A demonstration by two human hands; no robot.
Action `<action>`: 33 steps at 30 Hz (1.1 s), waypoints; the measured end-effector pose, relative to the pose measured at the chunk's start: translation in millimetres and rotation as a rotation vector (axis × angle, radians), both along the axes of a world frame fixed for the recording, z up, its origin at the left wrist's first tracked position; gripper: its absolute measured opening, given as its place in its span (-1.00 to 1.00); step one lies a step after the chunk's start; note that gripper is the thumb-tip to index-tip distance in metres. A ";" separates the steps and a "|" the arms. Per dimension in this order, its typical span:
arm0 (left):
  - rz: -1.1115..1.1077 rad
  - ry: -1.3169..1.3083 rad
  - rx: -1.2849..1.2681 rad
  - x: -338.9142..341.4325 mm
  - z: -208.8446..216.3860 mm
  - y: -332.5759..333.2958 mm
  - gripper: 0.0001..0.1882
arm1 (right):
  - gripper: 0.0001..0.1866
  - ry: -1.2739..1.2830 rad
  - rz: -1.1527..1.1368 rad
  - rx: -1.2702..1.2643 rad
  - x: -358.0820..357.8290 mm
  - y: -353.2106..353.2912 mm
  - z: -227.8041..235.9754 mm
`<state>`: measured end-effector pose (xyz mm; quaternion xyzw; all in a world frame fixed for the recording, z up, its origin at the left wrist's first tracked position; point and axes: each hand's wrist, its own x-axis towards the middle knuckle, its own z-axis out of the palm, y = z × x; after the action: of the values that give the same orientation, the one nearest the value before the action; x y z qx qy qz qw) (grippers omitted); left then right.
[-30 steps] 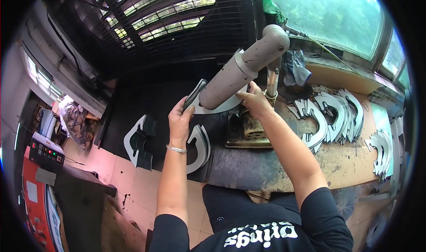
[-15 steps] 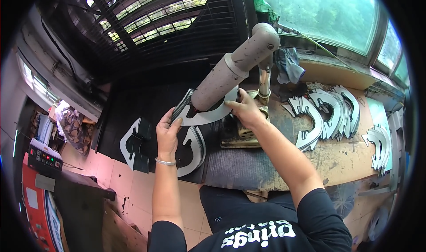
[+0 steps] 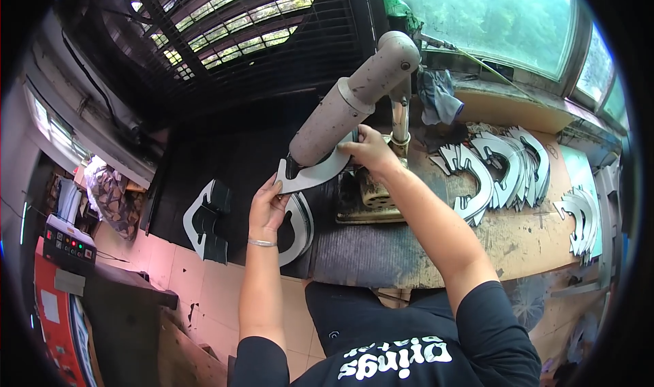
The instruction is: Manually shave or trim the edges of stacked shoe component pieces using a machine.
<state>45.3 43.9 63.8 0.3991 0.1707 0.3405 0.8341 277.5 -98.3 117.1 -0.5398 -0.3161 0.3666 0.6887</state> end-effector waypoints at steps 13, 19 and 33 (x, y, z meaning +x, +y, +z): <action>-0.052 -0.219 -0.160 8.6 -15.6 -7.0 -0.75 | -0.46 -0.008 0.005 0.040 9.6 3.2 2.5; -0.032 -0.261 -0.152 -4.0 -19.1 -13.8 -0.72 | -0.45 -0.011 0.021 0.031 -3.0 0.9 -3.7; -0.093 -0.332 -0.129 -32.2 -43.9 -37.7 -0.57 | -0.24 -0.008 -0.034 0.031 -39.3 -28.8 -13.2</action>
<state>13.1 6.1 19.8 0.2907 0.0334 0.3512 0.8894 238.3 -127.1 104.0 -0.5359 -0.3152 0.3476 0.7019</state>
